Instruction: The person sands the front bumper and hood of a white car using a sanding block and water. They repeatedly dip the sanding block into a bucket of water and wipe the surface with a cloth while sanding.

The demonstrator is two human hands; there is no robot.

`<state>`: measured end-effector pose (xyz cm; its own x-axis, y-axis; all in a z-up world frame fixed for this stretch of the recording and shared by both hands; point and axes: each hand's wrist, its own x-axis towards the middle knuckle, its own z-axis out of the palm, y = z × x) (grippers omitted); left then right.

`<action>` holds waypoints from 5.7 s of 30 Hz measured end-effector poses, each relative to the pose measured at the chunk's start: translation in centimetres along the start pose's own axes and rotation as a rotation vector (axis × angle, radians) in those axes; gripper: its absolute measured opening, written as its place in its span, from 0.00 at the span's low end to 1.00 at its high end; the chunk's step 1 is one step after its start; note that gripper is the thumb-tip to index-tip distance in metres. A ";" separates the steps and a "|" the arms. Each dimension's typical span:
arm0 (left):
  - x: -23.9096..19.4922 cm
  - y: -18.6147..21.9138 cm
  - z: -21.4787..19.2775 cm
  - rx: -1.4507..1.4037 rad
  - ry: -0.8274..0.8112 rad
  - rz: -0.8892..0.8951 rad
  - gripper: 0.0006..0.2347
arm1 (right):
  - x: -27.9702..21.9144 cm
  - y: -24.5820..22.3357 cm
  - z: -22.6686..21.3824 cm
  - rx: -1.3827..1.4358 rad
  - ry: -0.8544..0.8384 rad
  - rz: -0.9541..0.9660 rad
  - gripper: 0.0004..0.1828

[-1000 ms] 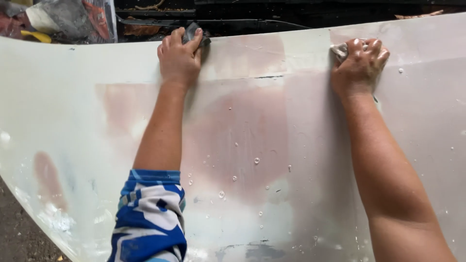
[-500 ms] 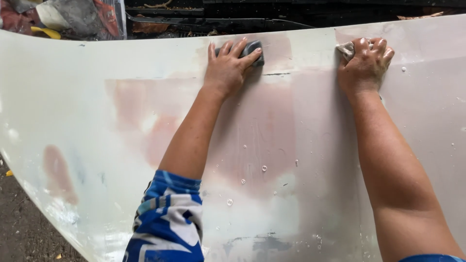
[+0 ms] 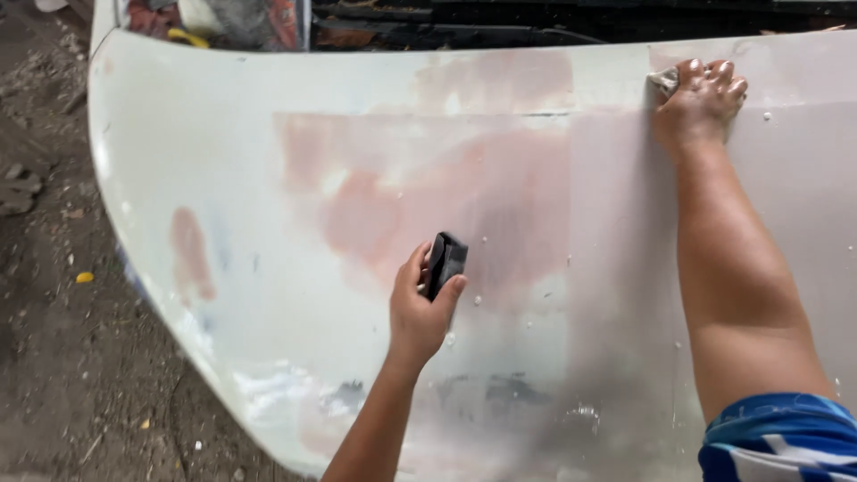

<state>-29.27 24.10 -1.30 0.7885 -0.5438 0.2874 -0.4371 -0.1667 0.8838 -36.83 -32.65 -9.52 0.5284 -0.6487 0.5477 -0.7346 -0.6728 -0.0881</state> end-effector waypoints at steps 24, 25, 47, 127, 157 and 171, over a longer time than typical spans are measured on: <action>-20.3 3.9 6.7 -0.633 -0.328 -0.409 0.16 | -48.4 -18.4 -35.8 1.314 -0.463 0.596 0.43; -21.4 3.9 6.9 -0.636 -0.337 -0.398 0.16 | -49.5 -18.1 -36.2 1.313 -0.447 0.596 0.43; -41.8 4.7 15.9 -1.034 -0.858 -0.988 0.13 | -67.6 -9.3 -43.5 0.364 -0.116 0.411 0.36; -69.7 -45.4 34.7 0.045 -1.053 -0.928 0.21 | -118.0 5.0 -0.6 1.832 0.360 2.153 0.31; -64.9 -38.6 36.0 -0.276 -1.256 -1.087 0.24 | -110.9 5.1 -1.8 0.940 -0.189 1.715 0.58; -67.4 -34.8 38.4 -0.277 -1.552 -0.793 0.40 | -113.5 2.9 -0.9 1.536 -0.026 1.526 0.41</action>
<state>-83.83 35.00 -65.59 -0.4176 -0.6441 -0.6409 0.0211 -0.7120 0.7018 -99.34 39.31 -71.23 0.0359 -0.8107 -0.5843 0.3408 0.5596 -0.7555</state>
